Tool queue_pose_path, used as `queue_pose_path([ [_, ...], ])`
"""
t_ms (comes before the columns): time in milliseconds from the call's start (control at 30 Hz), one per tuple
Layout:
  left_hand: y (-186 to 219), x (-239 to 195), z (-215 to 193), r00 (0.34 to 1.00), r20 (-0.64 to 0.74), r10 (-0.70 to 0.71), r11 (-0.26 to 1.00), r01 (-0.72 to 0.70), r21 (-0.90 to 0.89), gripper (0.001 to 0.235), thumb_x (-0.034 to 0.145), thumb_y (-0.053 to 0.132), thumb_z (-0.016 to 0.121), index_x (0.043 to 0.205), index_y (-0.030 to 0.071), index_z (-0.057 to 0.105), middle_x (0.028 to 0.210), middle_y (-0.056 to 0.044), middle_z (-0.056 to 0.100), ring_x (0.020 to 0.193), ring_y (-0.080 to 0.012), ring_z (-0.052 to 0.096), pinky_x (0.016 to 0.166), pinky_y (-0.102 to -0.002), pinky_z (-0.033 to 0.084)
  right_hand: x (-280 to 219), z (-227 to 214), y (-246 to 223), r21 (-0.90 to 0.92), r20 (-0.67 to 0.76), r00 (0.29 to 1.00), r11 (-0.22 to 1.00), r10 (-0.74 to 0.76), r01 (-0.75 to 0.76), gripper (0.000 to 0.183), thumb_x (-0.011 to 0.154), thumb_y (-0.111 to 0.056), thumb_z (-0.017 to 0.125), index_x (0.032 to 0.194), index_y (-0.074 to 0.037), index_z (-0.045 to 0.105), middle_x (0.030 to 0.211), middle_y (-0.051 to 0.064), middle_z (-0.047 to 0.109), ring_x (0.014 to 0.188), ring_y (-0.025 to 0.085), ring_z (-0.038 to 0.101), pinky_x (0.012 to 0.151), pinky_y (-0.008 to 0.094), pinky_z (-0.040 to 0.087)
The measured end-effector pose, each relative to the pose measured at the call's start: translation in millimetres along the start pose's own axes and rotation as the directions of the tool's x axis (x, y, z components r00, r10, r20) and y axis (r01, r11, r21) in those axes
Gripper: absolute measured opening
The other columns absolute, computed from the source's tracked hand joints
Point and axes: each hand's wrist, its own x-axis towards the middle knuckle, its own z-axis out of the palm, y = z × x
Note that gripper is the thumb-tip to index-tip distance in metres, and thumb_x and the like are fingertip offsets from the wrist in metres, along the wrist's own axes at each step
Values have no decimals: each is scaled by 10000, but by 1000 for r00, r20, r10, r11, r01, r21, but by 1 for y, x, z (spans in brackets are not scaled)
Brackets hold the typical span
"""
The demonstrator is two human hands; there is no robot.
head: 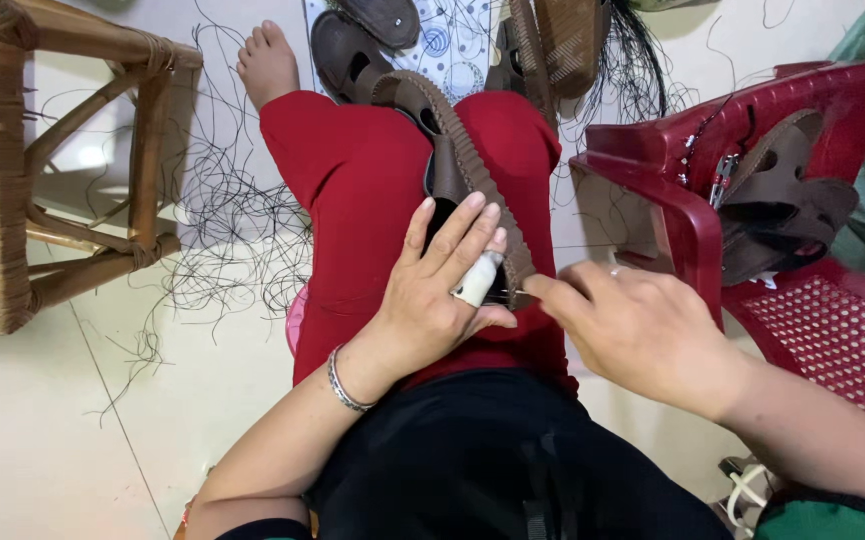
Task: The person sits on the floor and sews a brown sandal using a needle and thread. They repeatedly pull the thread through the sole and upper, occasionally adjusting the sandal's position on their lap.
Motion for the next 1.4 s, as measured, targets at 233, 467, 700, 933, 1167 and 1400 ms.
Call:
queue_pose_path([
  [233, 16, -10, -9, 992, -101, 69, 997, -65, 48, 533, 998, 434, 608, 1208, -55, 576, 1246, -207, 566, 1225, -422, 516, 1080, -625, 387, 7, 3, -3, 154, -17, 1000, 988, -15, 17, 218, 949, -234, 662, 1145, -162, 599, 795, 38, 610, 551, 241, 636, 450, 401, 517],
  [467, 28, -10, -28, 995, 25, 96, 995, -95, -15, 270, 855, -104, 664, 650, 24, 546, 816, -125, 497, 768, -327, 452, 747, -494, 420, -1, 7, 3, 278, -85, 994, 960, 63, -37, 272, 953, -255, 738, 1180, -142, 637, 872, 29, 690, 663, 237, 659, 559, 387, 551],
  [700, 31, -7, -33, 929, 210, -306, 139, 262, -955, 150, 875, 198, 814, 877, 53, 775, 1049, -167, 757, 957, -284, 718, 875, -408, 559, -5, 18, 6, 365, -186, 982, 930, 35, 36, 320, 908, -174, 711, 1214, -110, 645, 865, 75, 669, 724, 275, 714, 600, 376, 587],
  [933, 40, 12, -42, 839, 314, -445, 745, 541, -391, 362, 941, 84, 608, 1291, -1, 576, 825, -238, 733, 760, -495, 721, 648, -540, 570, -7, 6, -4, 259, -209, 977, 966, 35, 21, 210, 987, -212, 645, 1181, -138, 675, 868, 63, 695, 660, 236, 708, 578, 328, 576],
  [1167, 33, 27, -50, 914, 173, -366, 834, 405, -375, 368, 963, 87, 616, 1305, -39, 571, 788, -194, 728, 716, -442, 720, 619, -484, 583, -45, -62, 40, 314, 137, 984, 937, 117, -155, 539, 869, -111, 646, 1407, -136, 629, 788, 92, 767, 494, 218, 745, 443, 291, 614],
  [1400, 28, 30, -40, 972, 160, -173, 943, 210, -259, 430, 866, 220, 790, 1115, -108, 665, 803, -256, 655, 753, -439, 660, 667, -526, 530, -26, 29, 16, 925, 180, 928, 265, 326, -273, 297, 894, -279, 717, 1140, -134, 801, 924, 59, 808, 828, 150, 723, 778, 354, 584],
])
